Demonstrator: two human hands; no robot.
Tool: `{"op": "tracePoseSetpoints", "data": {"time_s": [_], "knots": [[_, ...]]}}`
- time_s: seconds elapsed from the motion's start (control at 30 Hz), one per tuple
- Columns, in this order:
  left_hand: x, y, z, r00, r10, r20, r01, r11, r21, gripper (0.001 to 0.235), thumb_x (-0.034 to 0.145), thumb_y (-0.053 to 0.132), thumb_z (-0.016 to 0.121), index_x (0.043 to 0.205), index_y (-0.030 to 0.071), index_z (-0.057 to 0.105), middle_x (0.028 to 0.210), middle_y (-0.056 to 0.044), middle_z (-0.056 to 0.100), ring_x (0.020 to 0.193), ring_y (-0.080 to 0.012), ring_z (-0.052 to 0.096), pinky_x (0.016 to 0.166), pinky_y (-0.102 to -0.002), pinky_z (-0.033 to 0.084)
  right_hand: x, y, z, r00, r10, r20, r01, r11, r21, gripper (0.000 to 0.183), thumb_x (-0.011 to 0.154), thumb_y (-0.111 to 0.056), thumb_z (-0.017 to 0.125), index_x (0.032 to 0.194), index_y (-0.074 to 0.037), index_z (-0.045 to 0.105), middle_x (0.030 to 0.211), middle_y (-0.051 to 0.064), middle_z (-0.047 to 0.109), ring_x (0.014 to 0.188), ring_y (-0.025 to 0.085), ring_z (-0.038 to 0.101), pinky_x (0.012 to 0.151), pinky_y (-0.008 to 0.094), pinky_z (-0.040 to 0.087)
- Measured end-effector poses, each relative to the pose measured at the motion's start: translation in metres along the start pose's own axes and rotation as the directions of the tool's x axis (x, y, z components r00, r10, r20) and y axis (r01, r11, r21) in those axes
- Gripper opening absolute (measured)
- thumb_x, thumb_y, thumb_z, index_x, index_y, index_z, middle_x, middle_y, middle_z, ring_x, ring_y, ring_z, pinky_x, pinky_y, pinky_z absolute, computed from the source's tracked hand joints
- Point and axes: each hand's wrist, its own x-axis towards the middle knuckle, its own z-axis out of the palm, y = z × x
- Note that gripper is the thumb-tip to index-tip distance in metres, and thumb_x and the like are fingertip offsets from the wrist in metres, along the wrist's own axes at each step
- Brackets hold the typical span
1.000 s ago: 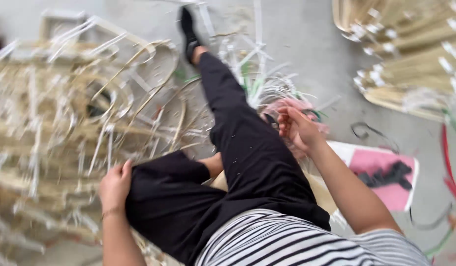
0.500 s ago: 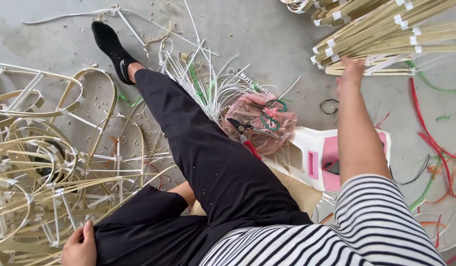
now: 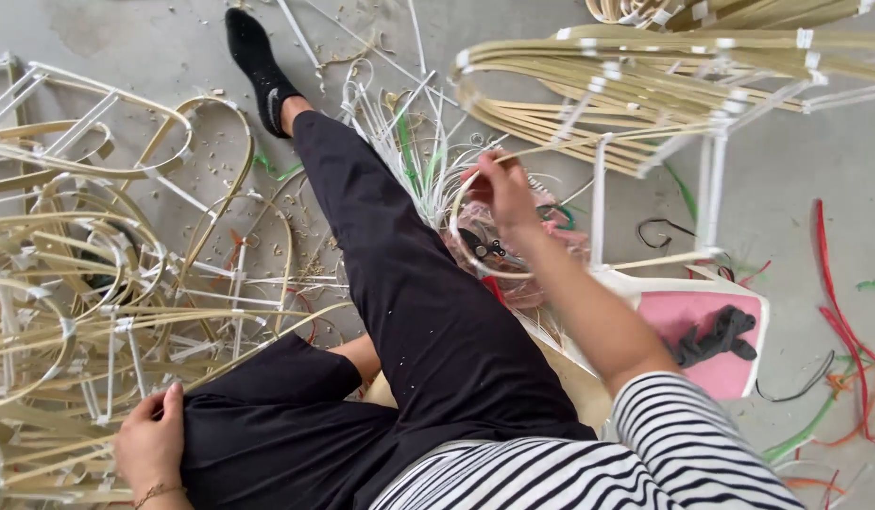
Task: The person sits on the floor and assembles bamboo frames by cutting white plastic ties with pliers, wrapping them around the joints, and securing them. They repeatedly pick up frames, cut ties, and stack the finished frames to the side.
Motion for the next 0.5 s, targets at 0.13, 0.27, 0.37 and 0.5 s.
{"op": "tracePoseSetpoints", "data": {"time_s": [0.13, 0.27, 0.37, 0.5], "knots": [[-0.015, 0.002, 0.004, 0.998, 0.039, -0.051, -0.042, 0.997, -0.063, 0.046, 0.104, 0.057, 0.065, 0.110, 0.014, 0.079, 0.105, -0.014, 0.076, 0.099, -0.0381, 0.071, 0.083, -0.049, 0.055, -0.083, -0.025, 0.085, 0.993, -0.077, 0.088, 0.054, 0.968, 0.244, 0.019, 0.100, -0.015, 0.061, 0.115, -0.011, 0.050, 0.085, 0.007, 0.063, 0.078, 0.022, 0.070, 0.071, 0.040, 0.059], [-0.068, 0.085, -0.026, 0.964, 0.208, -0.168, -0.260, 0.879, -0.399, 0.029, 0.104, 0.031, 0.064, 0.115, 0.007, 0.076, 0.111, -0.015, 0.074, 0.102, -0.0312, 0.069, 0.089, -0.041, 0.053, -0.175, -0.040, 0.130, 0.938, -0.070, 0.339, 0.001, 0.980, 0.199, 0.019, 0.103, -0.011, 0.058, 0.119, -0.010, 0.048, 0.085, 0.006, 0.056, 0.073, 0.021, 0.065, 0.071, 0.041, 0.057], [-0.105, 0.148, -0.031, 0.924, 0.382, 0.033, -0.140, 0.414, -0.899, 0.038, 0.107, 0.030, 0.051, 0.119, 0.000, 0.069, 0.119, -0.013, 0.072, 0.112, -0.0237, 0.067, 0.100, -0.035, 0.051, -0.234, -0.021, 0.150, 0.815, 0.156, 0.558, 0.016, 0.956, -0.291, 0.018, 0.101, -0.014, 0.057, 0.118, -0.008, 0.054, 0.093, 0.008, 0.059, 0.068, 0.023, 0.062, 0.064, 0.038, 0.054], [-0.129, 0.211, -0.090, 0.667, 0.663, 0.339, 0.598, -0.205, -0.775, 0.062, 0.099, 0.051, 0.032, 0.126, 0.004, 0.061, 0.102, -0.015, 0.076, 0.088, -0.0281, 0.075, 0.082, -0.041, 0.059, -0.262, 0.023, 0.154, 0.558, 0.450, 0.697, 0.683, 0.227, -0.694, 0.020, 0.101, -0.018, 0.060, 0.118, -0.009, 0.062, 0.100, 0.013, 0.071, 0.084, 0.035, 0.070, 0.073, 0.047, 0.054]]}}
